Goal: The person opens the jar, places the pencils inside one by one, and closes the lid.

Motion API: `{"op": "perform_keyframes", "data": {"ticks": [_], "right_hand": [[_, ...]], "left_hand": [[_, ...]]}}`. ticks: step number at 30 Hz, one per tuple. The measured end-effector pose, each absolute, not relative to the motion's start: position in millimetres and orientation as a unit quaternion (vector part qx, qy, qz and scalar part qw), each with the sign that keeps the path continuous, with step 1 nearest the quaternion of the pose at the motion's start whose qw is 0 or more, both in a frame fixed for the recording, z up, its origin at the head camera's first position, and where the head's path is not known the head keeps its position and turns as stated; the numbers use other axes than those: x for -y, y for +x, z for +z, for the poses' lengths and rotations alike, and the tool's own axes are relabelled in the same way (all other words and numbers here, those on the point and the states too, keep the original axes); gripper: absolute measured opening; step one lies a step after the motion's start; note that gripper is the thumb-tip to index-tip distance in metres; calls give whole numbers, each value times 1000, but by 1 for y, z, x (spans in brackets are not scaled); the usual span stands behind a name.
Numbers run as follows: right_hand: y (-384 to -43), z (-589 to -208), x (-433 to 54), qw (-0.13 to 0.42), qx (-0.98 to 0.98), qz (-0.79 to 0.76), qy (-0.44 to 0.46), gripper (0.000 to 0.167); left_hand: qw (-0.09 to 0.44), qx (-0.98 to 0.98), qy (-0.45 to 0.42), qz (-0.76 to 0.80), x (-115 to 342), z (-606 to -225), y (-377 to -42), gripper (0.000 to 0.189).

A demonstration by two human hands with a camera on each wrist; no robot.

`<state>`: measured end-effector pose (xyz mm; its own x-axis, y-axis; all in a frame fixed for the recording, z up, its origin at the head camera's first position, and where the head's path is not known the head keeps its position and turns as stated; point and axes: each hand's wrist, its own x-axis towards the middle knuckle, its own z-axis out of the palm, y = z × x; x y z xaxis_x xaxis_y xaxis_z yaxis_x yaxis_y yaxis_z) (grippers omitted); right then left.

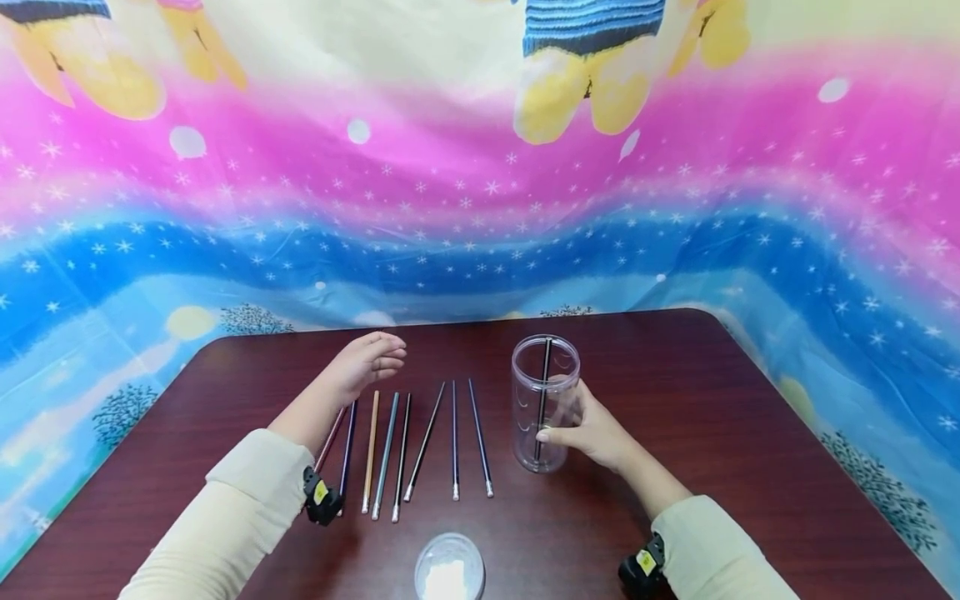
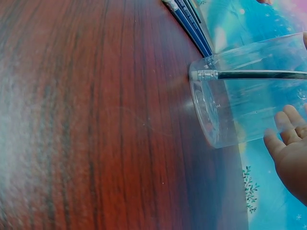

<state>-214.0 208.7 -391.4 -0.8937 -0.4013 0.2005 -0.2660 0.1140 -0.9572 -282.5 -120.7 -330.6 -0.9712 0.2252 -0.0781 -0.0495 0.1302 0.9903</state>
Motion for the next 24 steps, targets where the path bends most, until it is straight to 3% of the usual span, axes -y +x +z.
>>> {"op": "perform_keyframes", "data": {"ticks": [24], "right_hand": [[-213,-390,-209,50,-744,-626,-230,70]], "left_hand": [[141,-795,2,590,221,-363,-263,39]]}}
